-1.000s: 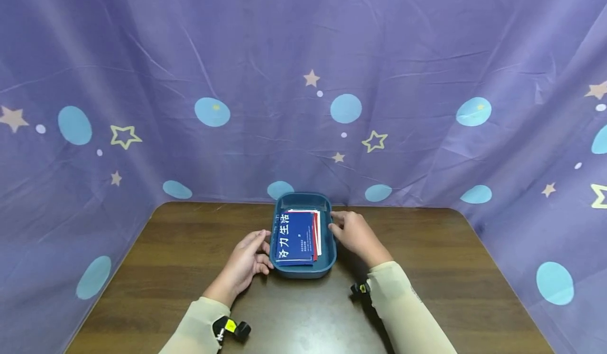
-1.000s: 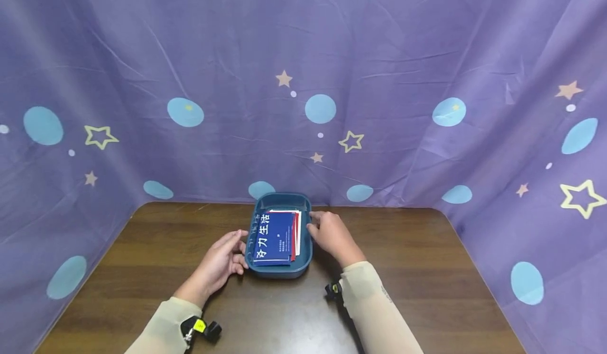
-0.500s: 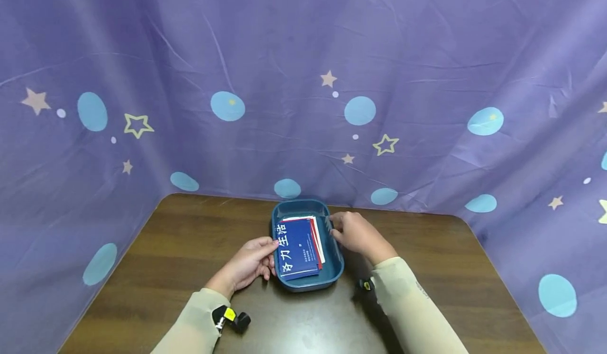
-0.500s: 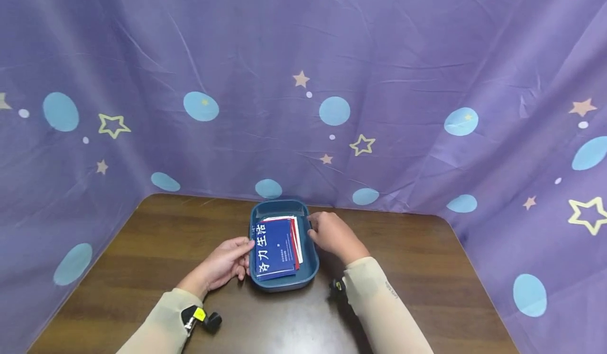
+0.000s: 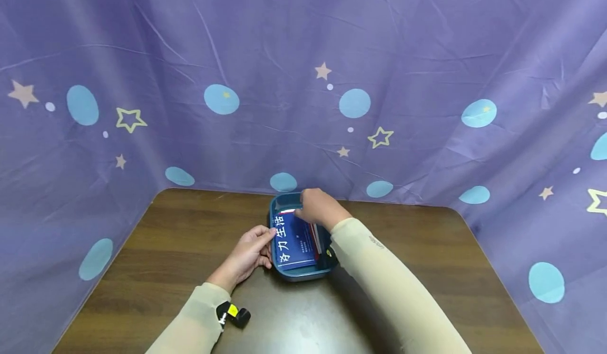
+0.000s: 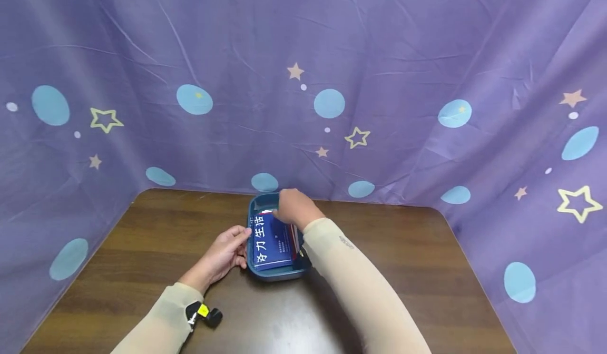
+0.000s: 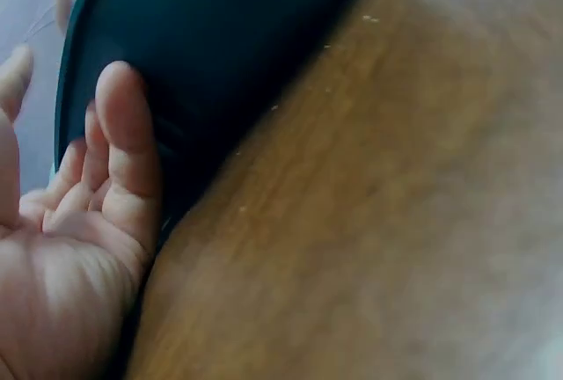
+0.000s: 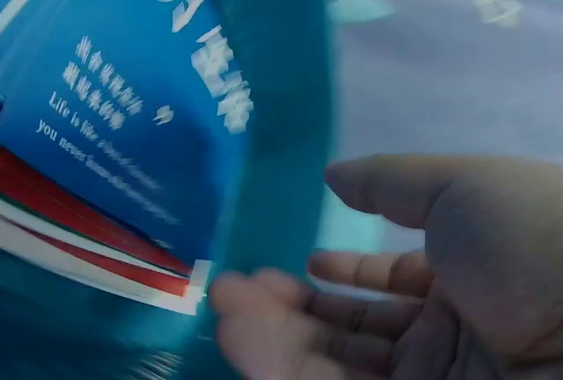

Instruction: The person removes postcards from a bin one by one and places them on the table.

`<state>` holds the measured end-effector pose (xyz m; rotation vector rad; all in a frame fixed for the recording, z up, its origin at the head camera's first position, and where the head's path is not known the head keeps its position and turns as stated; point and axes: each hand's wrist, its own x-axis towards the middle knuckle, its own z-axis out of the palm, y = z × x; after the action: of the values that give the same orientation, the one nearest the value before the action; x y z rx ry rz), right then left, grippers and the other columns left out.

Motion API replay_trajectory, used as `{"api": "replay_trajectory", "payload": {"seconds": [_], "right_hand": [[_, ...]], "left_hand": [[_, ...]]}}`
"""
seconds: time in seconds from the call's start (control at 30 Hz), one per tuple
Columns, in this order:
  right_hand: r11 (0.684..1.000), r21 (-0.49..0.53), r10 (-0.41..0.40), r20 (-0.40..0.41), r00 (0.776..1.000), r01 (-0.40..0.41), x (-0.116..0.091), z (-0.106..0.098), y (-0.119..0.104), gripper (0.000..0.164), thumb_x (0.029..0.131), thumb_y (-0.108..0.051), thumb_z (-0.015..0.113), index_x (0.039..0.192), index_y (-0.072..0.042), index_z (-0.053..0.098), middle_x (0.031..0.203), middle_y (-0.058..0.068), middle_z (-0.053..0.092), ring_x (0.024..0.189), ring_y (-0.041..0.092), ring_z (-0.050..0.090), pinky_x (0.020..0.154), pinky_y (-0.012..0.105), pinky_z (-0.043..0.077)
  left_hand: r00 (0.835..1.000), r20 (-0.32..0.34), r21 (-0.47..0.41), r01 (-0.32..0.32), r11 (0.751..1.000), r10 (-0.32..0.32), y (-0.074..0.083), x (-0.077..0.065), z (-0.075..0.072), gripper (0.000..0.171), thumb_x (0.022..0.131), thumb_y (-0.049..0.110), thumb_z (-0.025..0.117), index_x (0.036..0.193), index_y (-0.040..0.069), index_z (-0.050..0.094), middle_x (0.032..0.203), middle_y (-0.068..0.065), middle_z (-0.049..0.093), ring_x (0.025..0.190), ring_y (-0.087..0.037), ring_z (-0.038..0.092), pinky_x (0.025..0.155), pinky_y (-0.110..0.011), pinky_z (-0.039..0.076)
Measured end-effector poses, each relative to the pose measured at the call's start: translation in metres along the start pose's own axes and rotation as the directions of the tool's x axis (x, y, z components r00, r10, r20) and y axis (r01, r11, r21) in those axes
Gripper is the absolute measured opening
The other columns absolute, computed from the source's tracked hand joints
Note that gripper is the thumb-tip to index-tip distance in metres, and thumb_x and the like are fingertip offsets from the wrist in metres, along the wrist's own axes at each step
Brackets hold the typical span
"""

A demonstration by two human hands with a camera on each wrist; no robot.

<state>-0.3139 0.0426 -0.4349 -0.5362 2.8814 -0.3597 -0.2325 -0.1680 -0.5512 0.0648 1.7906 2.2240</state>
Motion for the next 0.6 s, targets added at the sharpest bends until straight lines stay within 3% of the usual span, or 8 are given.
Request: {"api": "replay_trajectory", "payload": {"seconds": [0.13, 0.27, 0.4, 0.5, 0.6], "right_hand": [[0.994, -0.077, 0.087, 0.071, 0.994, -0.082, 0.018, 0.017, 0.003, 0.052, 0.095, -0.040, 0.081, 0.126, 0.001, 0.073, 0.113, 0.015, 0.080, 0.092, 0.024, 0.075, 0.093, 0.045, 0.065], [0.987, -0.074, 0.151, 0.138, 0.979, -0.142, 0.023, 0.024, 0.004, 0.064, 0.094, -0.048, 0.081, 0.134, 0.000, 0.068, 0.117, 0.014, 0.079, 0.090, 0.022, 0.073, 0.092, 0.046, 0.066], [0.976, 0.074, 0.183, 0.220, 0.958, -0.203, 0.023, 0.024, 0.003, 0.077, 0.092, -0.051, 0.082, 0.142, 0.002, 0.057, 0.116, 0.021, 0.074, 0.078, 0.027, 0.078, 0.075, 0.047, 0.069], [0.947, 0.206, 0.179, 0.301, 0.937, -0.247, 0.022, 0.024, 0.004, 0.076, 0.090, -0.048, 0.085, 0.136, 0.004, 0.055, 0.107, 0.023, 0.073, 0.066, 0.034, 0.079, 0.062, 0.045, 0.069], [0.938, 0.249, 0.145, 0.353, 0.924, -0.242, 0.019, 0.024, 0.004, 0.074, 0.087, -0.048, 0.088, 0.130, 0.004, 0.057, 0.098, 0.020, 0.074, 0.066, 0.034, 0.079, 0.062, 0.045, 0.069]], "left_hand": [[1.000, -0.017, 0.046, -0.017, 0.999, 0.017, -0.002, 0.001, 0.005, 0.029, 0.104, 0.022, 0.072, 0.110, 0.005, 0.050, 0.078, -0.004, 0.068, 0.055, -0.015, 0.060, 0.044, -0.026, 0.056], [1.000, -0.012, 0.079, -0.022, 0.997, 0.023, 0.000, 0.002, 0.006, 0.026, 0.104, 0.020, 0.071, 0.108, 0.005, 0.051, 0.080, -0.007, 0.068, 0.054, -0.016, 0.061, 0.043, -0.026, 0.056], [1.000, 0.009, 0.096, -0.016, 0.995, 0.015, 0.004, 0.003, 0.004, 0.026, 0.107, 0.024, 0.068, 0.104, 0.004, 0.052, 0.075, -0.007, 0.065, 0.054, -0.016, 0.060, 0.043, -0.027, 0.056], [1.000, 0.003, 0.087, -0.006, 0.996, 0.006, 0.006, 0.003, 0.000, 0.025, 0.107, 0.024, 0.066, 0.103, 0.003, 0.052, 0.074, -0.006, 0.063, 0.054, -0.016, 0.059, 0.043, -0.027, 0.054], [1.000, -0.003, 0.070, -0.010, 0.998, 0.010, 0.005, 0.004, -0.004, 0.025, 0.108, 0.022, 0.064, 0.105, 0.001, 0.052, 0.076, -0.006, 0.066, 0.053, -0.016, 0.058, 0.042, -0.026, 0.052]]}}
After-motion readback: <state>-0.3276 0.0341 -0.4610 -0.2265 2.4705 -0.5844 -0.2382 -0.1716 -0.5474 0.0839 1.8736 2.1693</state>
